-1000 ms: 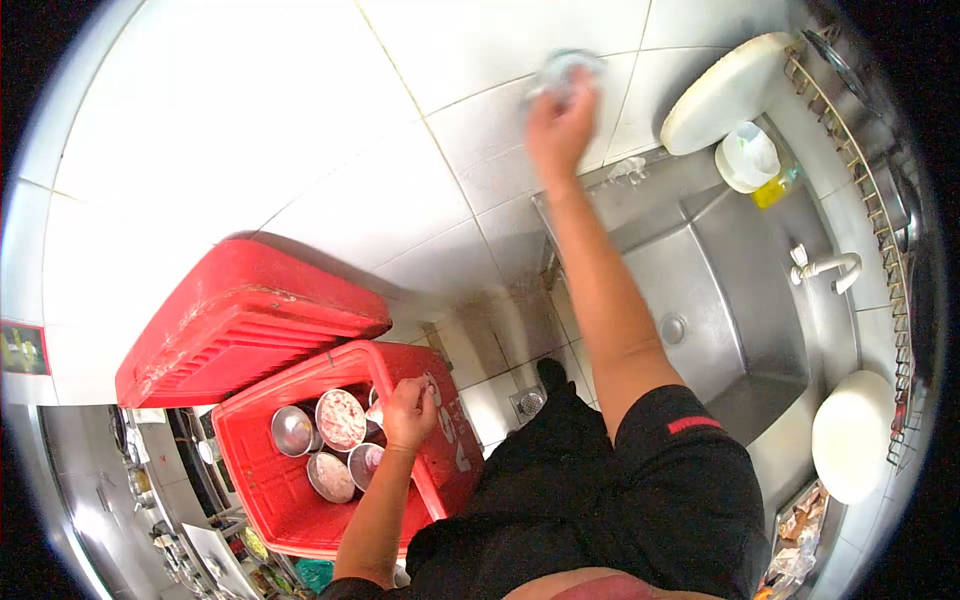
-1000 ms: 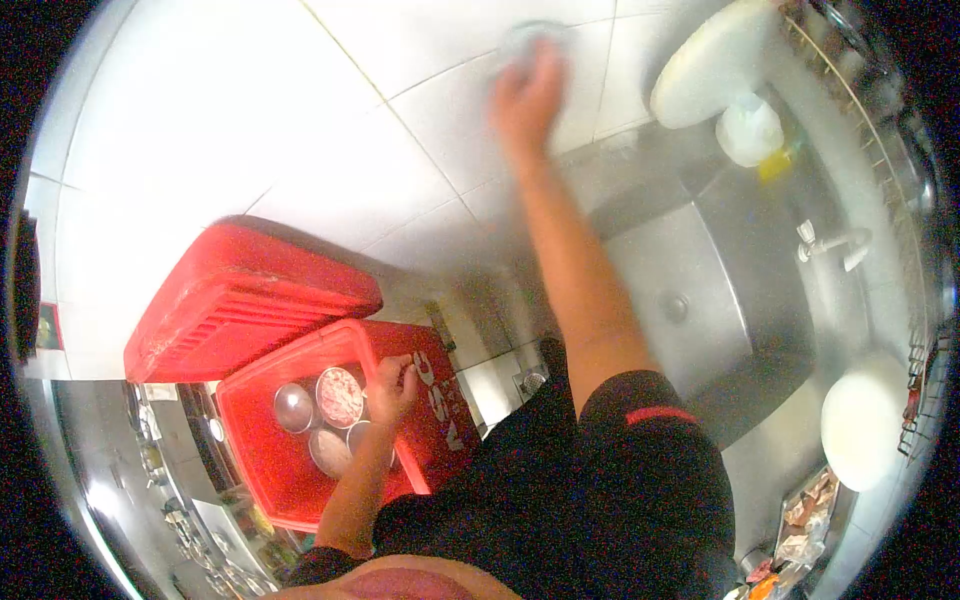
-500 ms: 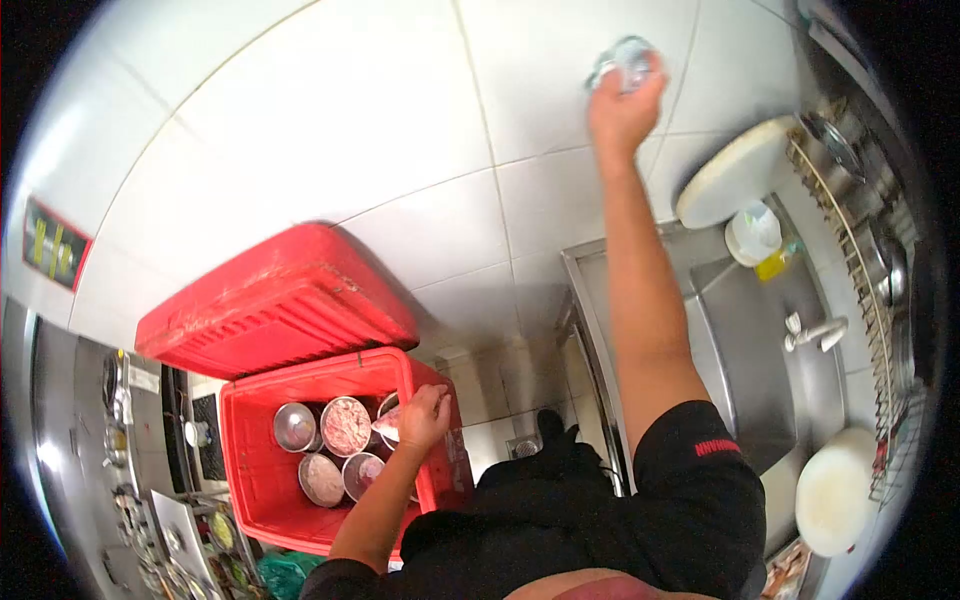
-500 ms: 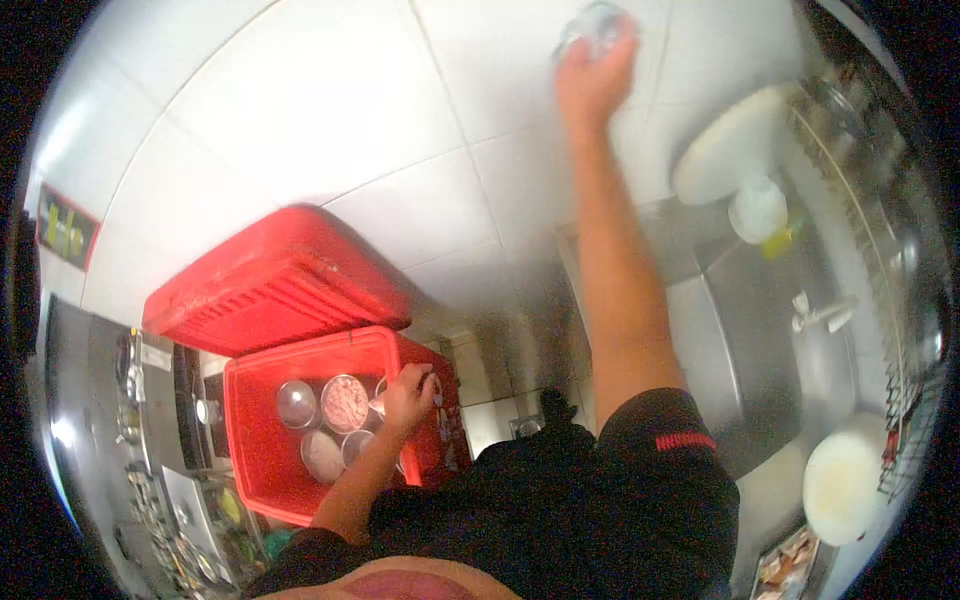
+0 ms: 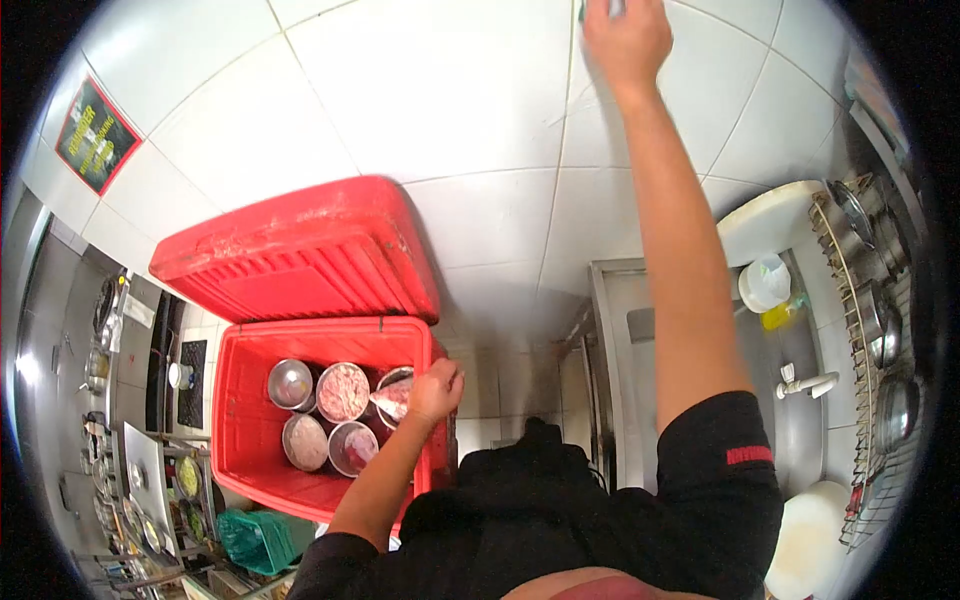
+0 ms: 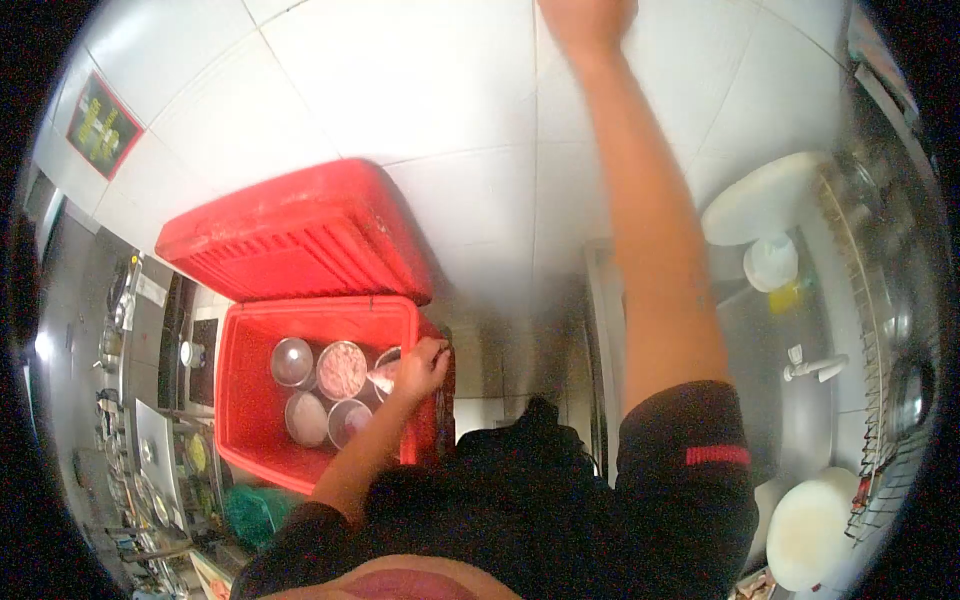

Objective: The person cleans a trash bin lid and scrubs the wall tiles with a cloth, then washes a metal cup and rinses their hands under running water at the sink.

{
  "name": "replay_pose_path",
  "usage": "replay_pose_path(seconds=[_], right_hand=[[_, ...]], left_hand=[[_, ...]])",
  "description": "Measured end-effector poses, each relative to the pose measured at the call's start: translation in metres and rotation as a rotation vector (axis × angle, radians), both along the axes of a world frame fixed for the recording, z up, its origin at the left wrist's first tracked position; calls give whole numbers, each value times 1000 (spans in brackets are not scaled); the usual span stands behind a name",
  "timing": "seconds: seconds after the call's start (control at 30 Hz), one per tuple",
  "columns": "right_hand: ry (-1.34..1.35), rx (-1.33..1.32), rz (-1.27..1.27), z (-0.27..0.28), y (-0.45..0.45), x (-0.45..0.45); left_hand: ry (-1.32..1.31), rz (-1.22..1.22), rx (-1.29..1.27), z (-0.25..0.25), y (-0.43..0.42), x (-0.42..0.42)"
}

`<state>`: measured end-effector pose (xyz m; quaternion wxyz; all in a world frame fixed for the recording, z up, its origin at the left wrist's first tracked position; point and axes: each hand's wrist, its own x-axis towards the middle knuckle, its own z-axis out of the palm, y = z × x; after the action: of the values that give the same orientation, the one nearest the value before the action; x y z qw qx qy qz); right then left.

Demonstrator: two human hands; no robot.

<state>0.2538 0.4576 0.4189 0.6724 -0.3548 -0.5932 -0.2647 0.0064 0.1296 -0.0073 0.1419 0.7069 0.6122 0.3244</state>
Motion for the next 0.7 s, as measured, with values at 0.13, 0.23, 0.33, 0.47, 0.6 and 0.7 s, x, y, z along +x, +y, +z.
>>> replay_pose_path(seconds=[0.13, 0.23, 0.33, 0.47, 0.6, 0.7], right_hand=[[-348, -128, 45, -67, 4, -43], [-622, -89, 182, -156, -14, -53], [-600, -338, -26, -207, 15, -3], [213, -396, -74, -158, 3, 86], [398, -352, 282, -133, -9, 37], [-144, -117, 161, -195, -10, -17]], left_hand=[[20, -1, -6, 5, 4, 3], [26, -22, 17, -4, 3, -2], [39, -25, 67, -10, 5, -4], [10, 13, -5, -6, -4, 2], [44, -10, 3, 6, 11, 3], [141, -2, -89, 1, 6, 2]])
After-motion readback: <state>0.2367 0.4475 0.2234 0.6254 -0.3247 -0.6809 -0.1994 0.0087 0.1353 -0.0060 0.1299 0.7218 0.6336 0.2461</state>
